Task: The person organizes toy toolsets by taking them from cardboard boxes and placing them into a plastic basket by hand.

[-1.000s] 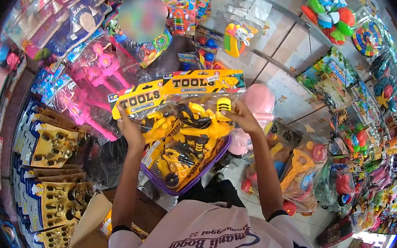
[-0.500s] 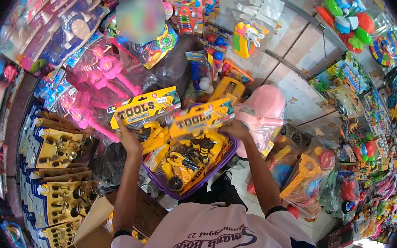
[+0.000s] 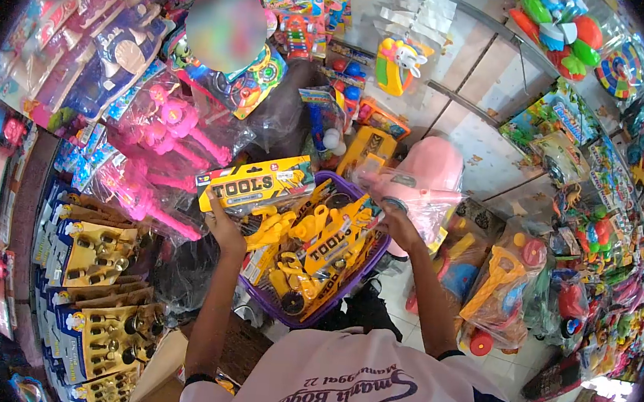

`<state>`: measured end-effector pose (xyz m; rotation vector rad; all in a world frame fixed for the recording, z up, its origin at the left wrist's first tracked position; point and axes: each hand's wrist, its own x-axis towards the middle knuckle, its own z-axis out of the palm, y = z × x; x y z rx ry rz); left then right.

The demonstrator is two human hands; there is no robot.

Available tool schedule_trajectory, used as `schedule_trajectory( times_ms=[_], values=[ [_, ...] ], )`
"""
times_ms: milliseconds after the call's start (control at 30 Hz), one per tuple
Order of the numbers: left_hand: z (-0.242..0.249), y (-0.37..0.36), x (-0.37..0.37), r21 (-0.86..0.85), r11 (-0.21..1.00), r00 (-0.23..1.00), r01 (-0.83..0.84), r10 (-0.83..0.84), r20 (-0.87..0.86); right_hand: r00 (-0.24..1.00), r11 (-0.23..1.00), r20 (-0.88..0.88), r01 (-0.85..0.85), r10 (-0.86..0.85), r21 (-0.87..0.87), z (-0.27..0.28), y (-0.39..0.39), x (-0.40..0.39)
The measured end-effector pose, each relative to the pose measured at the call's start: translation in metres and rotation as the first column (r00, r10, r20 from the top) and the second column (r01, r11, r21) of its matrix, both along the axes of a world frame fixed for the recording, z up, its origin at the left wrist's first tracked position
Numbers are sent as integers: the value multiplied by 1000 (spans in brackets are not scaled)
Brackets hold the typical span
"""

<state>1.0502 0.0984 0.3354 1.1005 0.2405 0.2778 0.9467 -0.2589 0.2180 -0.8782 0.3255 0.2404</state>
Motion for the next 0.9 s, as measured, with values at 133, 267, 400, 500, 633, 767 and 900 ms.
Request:
schedule_trajectory(
  times_ms=[133,267,400,500,633,767,900],
  values=[
    [-12,1,5,31,999,999,-16,17,-32,954,827,114,-177,278,-534,9,-1,-10],
    [-18,0,8,32,999,1000,31,-31,3,948,844,200,-108,246,-526,15,1,-15],
    [-10,-2,7,-19,1000,999,4,-4,-37,943,893,299,2,148,-449,31,-1,-21],
    [-1,-5,6,-21,999,999,-37,36,-25,905,817,373,54,203,-575,6,-31,-29],
    [-4,1,5,-10,1000,999,24,-25,-33,921,508,97,-118,376,-853,-1,-50,-49],
    [-11,1,7,-23,1000,1000,9,-9,-17,694,290,-158,-483,703,-826,19,-46,-53],
    [-9,-6,8,-45,999,1000,1,-2,-26,723,-259,-345,-233,599,-937,26,-25,-55]
  ],
)
